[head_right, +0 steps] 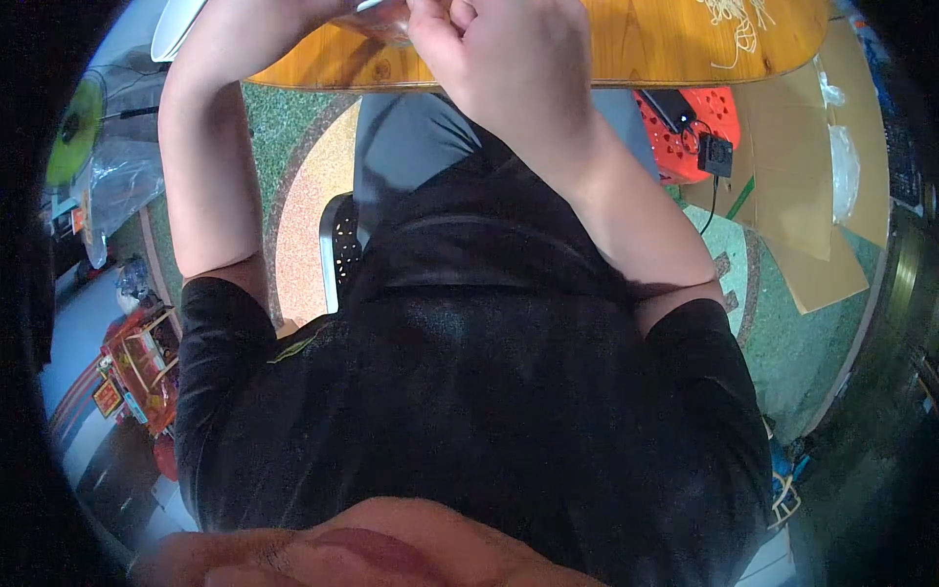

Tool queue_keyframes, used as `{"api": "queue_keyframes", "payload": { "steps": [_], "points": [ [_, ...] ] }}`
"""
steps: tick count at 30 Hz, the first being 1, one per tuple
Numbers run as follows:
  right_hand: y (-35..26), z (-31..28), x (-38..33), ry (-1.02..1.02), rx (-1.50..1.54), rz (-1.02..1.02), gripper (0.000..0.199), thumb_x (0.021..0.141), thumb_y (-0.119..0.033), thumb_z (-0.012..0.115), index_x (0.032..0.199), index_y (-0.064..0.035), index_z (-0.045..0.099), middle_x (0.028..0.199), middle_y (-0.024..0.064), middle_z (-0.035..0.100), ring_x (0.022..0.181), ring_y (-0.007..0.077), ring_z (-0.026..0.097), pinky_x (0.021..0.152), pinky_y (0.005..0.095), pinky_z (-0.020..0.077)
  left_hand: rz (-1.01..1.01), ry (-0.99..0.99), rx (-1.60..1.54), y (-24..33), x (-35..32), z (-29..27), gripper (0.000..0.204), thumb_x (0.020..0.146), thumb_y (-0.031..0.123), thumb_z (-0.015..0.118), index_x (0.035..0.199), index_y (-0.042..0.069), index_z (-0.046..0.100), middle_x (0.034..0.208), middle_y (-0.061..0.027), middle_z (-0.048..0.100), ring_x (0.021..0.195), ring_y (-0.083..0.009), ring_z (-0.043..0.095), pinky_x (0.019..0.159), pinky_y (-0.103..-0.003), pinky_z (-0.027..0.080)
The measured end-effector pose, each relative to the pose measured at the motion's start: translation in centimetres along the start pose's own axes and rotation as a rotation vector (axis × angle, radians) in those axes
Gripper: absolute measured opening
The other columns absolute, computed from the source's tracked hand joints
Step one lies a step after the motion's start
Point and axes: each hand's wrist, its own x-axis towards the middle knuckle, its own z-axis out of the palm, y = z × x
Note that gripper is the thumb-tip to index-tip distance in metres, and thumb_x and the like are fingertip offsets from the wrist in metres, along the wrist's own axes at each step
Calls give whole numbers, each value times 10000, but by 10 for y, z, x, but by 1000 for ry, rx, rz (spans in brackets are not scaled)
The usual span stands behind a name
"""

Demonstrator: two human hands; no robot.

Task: The person is attaching thin strings to paper bowls and stacking them for packaging.

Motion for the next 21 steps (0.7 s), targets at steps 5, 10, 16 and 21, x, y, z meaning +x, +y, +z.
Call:
{"api": "queue_keyframes", "payload": {
  "steps": [5, 10, 16, 21],
  "points": [
    [-5, 0, 0, 10, 2, 1, 109, 847, -22, 748, 807, 9, 651, 659, 109, 585, 583, 235, 581, 561, 347, 448, 273, -92, -479, -39, 9, 6, 177, 890, -37, 717, 1066, -24, 739, 936, -85, 769, 831, -142, 730, 779, -291, 602],
    [-3, 1, -1, 39, -22, 1, 116, 852, -30, 756, 811, 9, 655, 657, 111, 588, 584, 243, 580, 564, 354, 448, 8, -48, -136, -7, 7, -3, 171, 889, -34, 727, 1059, -30, 733, 949, -70, 767, 850, -128, 721, 800, -280, 591],
    [-3, 1, 0, 26, -32, 9, 119, 836, -15, 774, 823, 11, 658, 723, 108, 601, 636, 220, 603, 589, 329, 463, -74, -18, -111, 1, 8, 3, 136, 890, -60, 689, 1016, -23, 722, 901, -58, 749, 819, -123, 710, 777, -280, 585],
    [16, 17, -1, 286, 737, -9, 164, 908, 71, 715, 966, 4, 577, 1046, 110, 624, 876, 129, 640, 773, 250, 527, 82, 204, -2, -14, 3, 10, 126, 901, -29, 682, 1026, -33, 700, 895, -90, 723, 830, -137, 683, 751, -284, 574]
  ]
}}
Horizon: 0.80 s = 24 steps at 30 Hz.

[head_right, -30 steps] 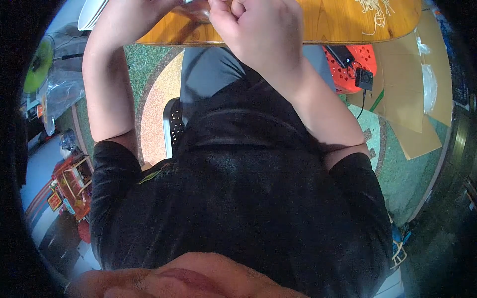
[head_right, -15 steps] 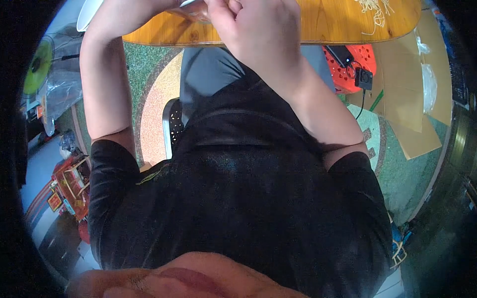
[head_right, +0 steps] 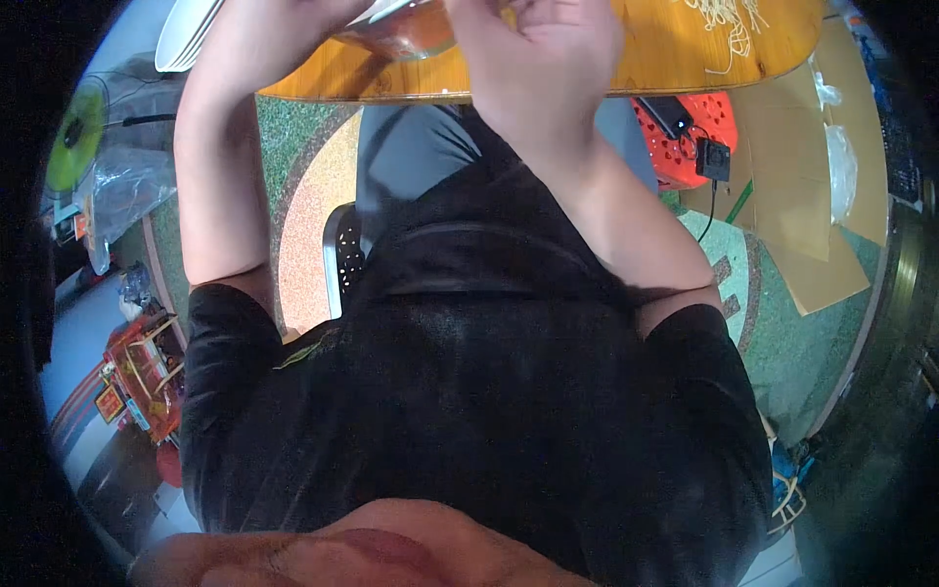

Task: The person is attaching thin strings to paper bowls and stacking them for packaging.

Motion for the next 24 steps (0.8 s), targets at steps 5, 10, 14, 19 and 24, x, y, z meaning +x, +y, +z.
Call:
{"api": "queue_keyframes", "payload": {
  "steps": [5, 10, 14, 19, 24],
  "points": [
    [13, -9, 14, -61, 681, 2, 204, 942, 79, 670, 1004, -41, 517, 1042, 99, 629, 913, 144, 655, 831, 257, 527, -114, 64, -177, 10, -3, 5, 128, 899, -10, 690, 1025, -27, 698, 900, -95, 711, 818, -170, 670, 764, -311, 552],
    [-7, -22, 28, -2, 326, 641, 194, 937, 73, 663, 973, -53, 519, 967, 117, 679, 859, 175, 684, 773, 261, 535, 13, 181, -35, 7, -11, 8, 137, 885, 15, 727, 1017, -9, 700, 910, -89, 708, 821, -184, 673, 742, -312, 536],
    [-12, -14, 33, -68, 58, 543, 162, 923, 105, 662, 963, -17, 562, 980, 114, 700, 854, 149, 693, 785, 245, 567, 75, 209, -7, 12, -13, 8, 147, 862, 8, 752, 997, 8, 692, 905, -94, 707, 832, -207, 683, 755, -324, 541],
    [-38, -5, 40, -119, -182, 511, 157, 913, 113, 674, 963, 0, 578, 951, 98, 694, 861, 127, 688, 802, 226, 572, 227, 258, 19, 10, -13, 8, 160, 844, -1, 755, 983, 23, 682, 905, -106, 707, 849, -248, 697, 764, -343, 546],
    [-31, -11, 38, -158, -174, 560, 161, 909, 113, 678, 950, -5, 576, 910, 78, 687, 836, 113, 679, 774, 215, 563, 349, 256, 43, 8, -6, 14, 164, 828, -7, 745, 972, 33, 676, 899, -109, 705, 852, -278, 702, 771, -359, 549]
  ]
}}
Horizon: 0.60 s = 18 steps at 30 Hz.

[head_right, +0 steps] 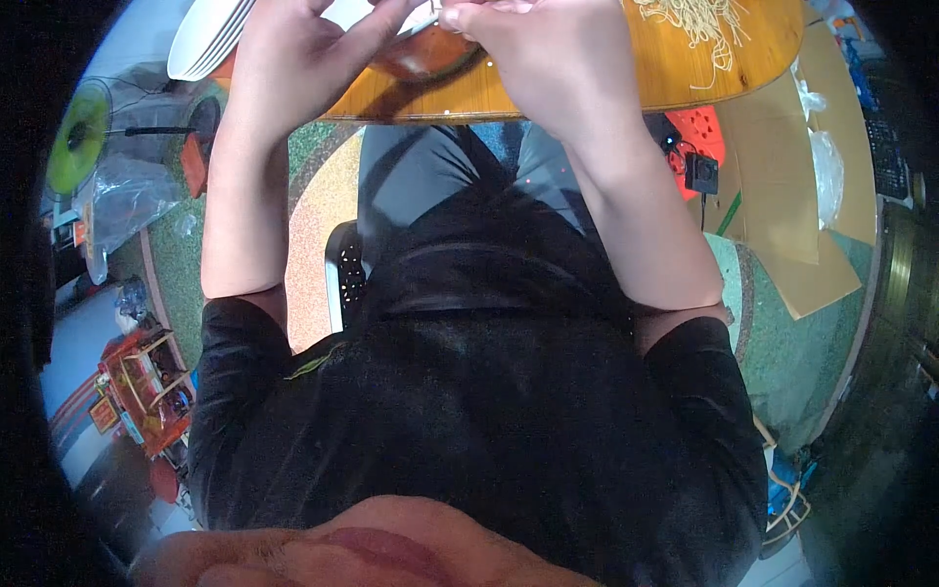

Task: The person is attaching thin strings to paper bowls and stacking them for packaging.

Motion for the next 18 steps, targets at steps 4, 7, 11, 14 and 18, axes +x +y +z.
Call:
{"api": "queue_keyframes", "payload": {
  "steps": [4, 7, 11, 14, 18],
  "points": [
    [7, 2, -2, 2, 63, -49, 177, 902, 127, 676, 924, -15, 573, 873, 50, 668, 781, 90, 645, 721, 203, 541, 93, 104, -320, 3, 0, 0, 164, 827, -12, 736, 971, 38, 677, 894, -112, 706, 844, -283, 705, 764, -360, 550],
    [13, 3, -3, 28, 65, -78, 183, 898, 130, 676, 907, -20, 570, 857, 37, 651, 758, 79, 625, 693, 197, 524, 44, -10, -42, 6, 2, -3, 163, 828, -12, 736, 969, 46, 679, 892, -112, 710, 838, -283, 706, 754, -358, 551],
    [10, 9, -7, 65, -62, -76, 167, 904, 121, 653, 897, -20, 564, 840, 28, 629, 729, 64, 589, 657, 186, 485, -73, 73, -549, -2, -2, 1, 168, 830, -4, 742, 976, 57, 685, 891, -104, 717, 830, -284, 708, 745, -351, 553],
    [9, 8, -9, 37, 1, -125, 164, 914, 105, 636, 878, -27, 547, 832, 18, 611, 711, 51, 552, 641, 184, 454, 82, 28, -231, 1, 1, -2, 171, 830, 1, 749, 978, 60, 688, 896, -88, 721, 846, -272, 711, 742, -346, 552],
    [28, 5, 2, -207, 457, -509, 186, 921, 89, 640, 856, -44, 528, 823, 5, 593, 713, 45, 531, 641, 187, 441, 33, -34, -98, 8, 5, 1, 205, 826, -9, 751, 1012, 49, 686, 936, -84, 730, 867, -245, 714, 767, -344, 563]
  ]
}}
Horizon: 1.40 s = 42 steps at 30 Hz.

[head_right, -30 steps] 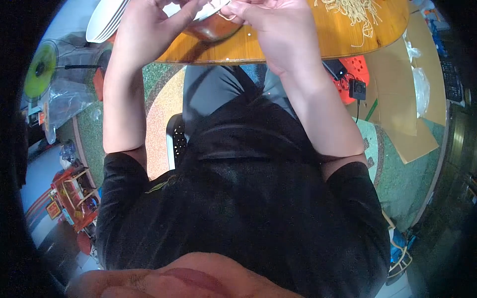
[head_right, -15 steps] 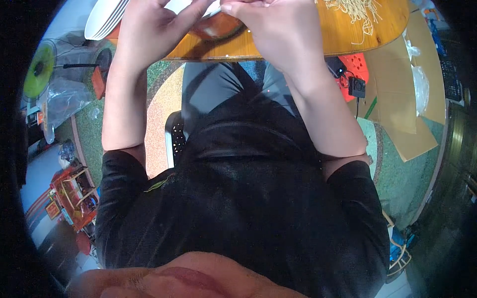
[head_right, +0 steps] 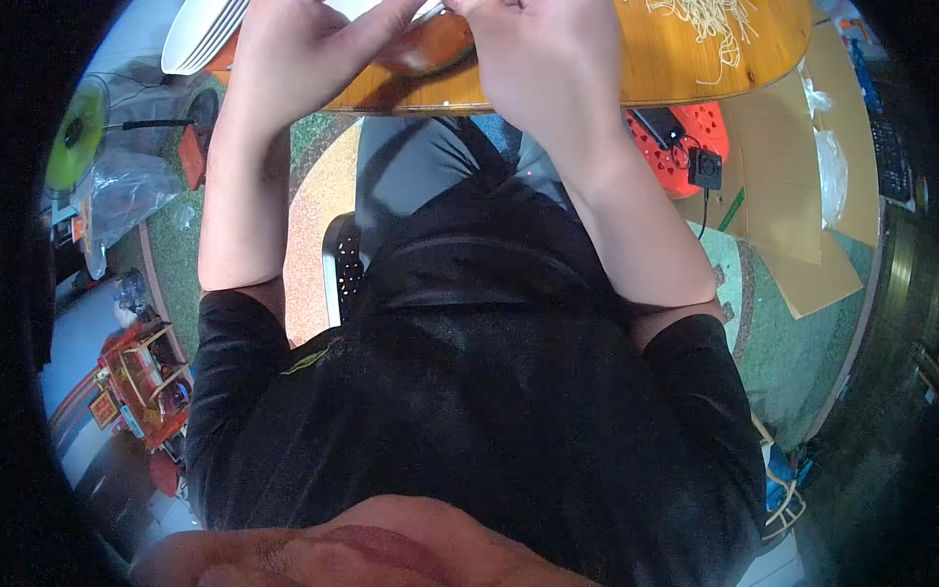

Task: The person is attaching thin strings to paper bowls and stacking them for packaging.

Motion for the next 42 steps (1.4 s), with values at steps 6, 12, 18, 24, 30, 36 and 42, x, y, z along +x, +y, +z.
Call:
{"api": "queue_keyframes", "payload": {
  "steps": [6, 12, 18, 24, 30, 36, 42],
  "points": [
    [-19, 14, 5, 307, -385, 496, 206, 948, 73, 647, 851, -60, 524, 854, 49, 653, 736, 73, 569, 673, 201, 475, -173, -39, -147, -3, -9, 4, 278, 857, -36, 728, 1129, -3, 679, 990, -104, 722, 865, -211, 704, 811, -318, 580],
    [12, -17, -3, 46, 316, 227, 180, 962, 64, 642, 868, -52, 542, 912, 109, 701, 828, 150, 673, 793, 245, 550, -435, -101, -169, 4, -6, 5, 249, 887, -48, 718, 1131, -34, 670, 954, -64, 706, 820, -116, 659, 742, -253, 554],
    [-6, 4, -1, 255, -40, 378, 142, 954, 75, 643, 951, -27, 544, 955, 117, 689, 867, 156, 680, 831, 253, 559, -424, 66, -183, 6, -13, 11, 96, 890, -47, 715, 968, -21, 665, 864, -35, 676, 748, -85, 614, 666, -242, 517],
    [-7, -2, -12, 226, -163, 371, 183, 922, 96, 674, 992, -10, 543, 1047, 108, 659, 913, 138, 675, 863, 253, 556, -259, 28, -5, 5, -16, 7, 111, 875, -51, 706, 967, -1, 672, 815, -67, 652, 695, -141, 627, 632, -271, 512],
    [31, -16, -14, -25, 200, -113, 219, 899, 135, 677, 964, -18, 535, 1005, 78, 617, 885, 119, 624, 820, 243, 527, -101, -2, 204, 15, -11, 5, 118, 852, -49, 698, 954, -4, 661, 869, -156, 664, 793, -322, 667, 707, -371, 529],
    [13, -8, -7, 20, -157, -413, 238, 872, 176, 667, 921, -12, 529, 967, 88, 581, 871, 128, 598, 799, 242, 506, -184, -82, 116, 23, -8, 4, 97, 862, -43, 690, 947, -16, 651, 864, -159, 651, 805, -327, 659, 717, -387, 524],
    [-14, 3, -17, 17, -604, -134, 240, 873, 194, 648, 929, -3, 522, 994, 98, 570, 896, 129, 596, 818, 243, 513, -525, 19, -56, 30, -2, 12, 83, 892, -44, 669, 965, -8, 652, 830, -100, 628, 738, -185, 626, 662, -298, 503]
  ]
}}
